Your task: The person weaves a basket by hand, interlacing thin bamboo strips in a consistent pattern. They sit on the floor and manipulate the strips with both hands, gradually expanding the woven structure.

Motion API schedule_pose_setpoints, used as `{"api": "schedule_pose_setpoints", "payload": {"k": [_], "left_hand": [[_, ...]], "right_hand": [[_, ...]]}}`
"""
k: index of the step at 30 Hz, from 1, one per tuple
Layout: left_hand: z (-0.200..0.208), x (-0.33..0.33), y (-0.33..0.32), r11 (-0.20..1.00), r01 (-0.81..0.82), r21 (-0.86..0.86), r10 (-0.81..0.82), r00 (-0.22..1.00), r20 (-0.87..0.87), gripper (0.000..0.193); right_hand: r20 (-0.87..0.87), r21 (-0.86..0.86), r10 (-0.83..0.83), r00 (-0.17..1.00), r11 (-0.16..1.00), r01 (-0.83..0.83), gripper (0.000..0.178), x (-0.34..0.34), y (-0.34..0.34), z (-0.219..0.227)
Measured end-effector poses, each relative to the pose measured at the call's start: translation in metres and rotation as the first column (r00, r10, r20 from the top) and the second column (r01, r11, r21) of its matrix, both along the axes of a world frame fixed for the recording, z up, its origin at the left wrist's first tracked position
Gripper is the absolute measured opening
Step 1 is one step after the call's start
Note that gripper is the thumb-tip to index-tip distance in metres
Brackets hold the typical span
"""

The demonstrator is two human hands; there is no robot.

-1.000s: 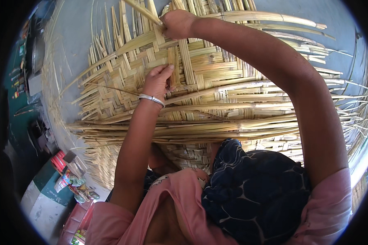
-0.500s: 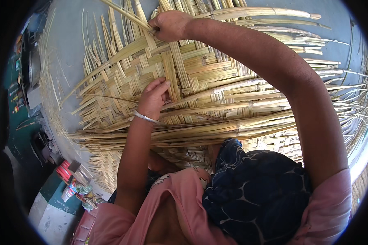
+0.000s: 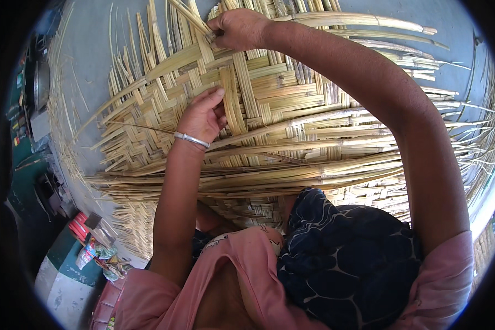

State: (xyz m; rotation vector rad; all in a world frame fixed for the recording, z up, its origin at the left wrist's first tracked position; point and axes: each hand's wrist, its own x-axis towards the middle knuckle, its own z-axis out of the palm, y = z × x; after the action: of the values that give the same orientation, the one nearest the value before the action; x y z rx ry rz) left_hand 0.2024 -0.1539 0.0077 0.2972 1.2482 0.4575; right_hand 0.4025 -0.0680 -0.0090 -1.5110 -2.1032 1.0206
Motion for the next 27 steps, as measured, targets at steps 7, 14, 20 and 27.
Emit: {"api": "schedule_pose_setpoints", "payload": {"k": [7, 14, 20, 27], "left_hand": [[-0.013, 0.014, -0.011, 0.851, 0.412, 0.324, -0.156, 0.789, -0.594, 0.020], [-0.012, 0.023, 0.011, 0.829, 0.349, 0.436, -0.041, 0.817, -0.576, 0.017], [-0.021, 0.019, 0.010, 0.610, 0.566, 0.554, -0.055, 0.728, -0.683, 0.020], [-0.019, 0.027, 0.009, 0.465, 0.778, 0.422, -0.043, 0.496, -0.867, 0.020]], "right_hand": [[0.087, 0.020, -0.017, 0.996, 1.000, 0.016, 0.020, -0.002, -0.001, 0.003], [-0.218, 0.096, -0.164, 0.962, 0.977, 0.188, 0.014, 0.008, 0.030, 0.011], [-0.282, 0.178, -0.105, 0.954, 0.971, 0.160, 0.015, 0.012, 0.048, 0.028], [-0.281, 0.115, -0.120, 0.952, 0.981, 0.158, 0.017, 0.014, 0.044, 0.035]]}}
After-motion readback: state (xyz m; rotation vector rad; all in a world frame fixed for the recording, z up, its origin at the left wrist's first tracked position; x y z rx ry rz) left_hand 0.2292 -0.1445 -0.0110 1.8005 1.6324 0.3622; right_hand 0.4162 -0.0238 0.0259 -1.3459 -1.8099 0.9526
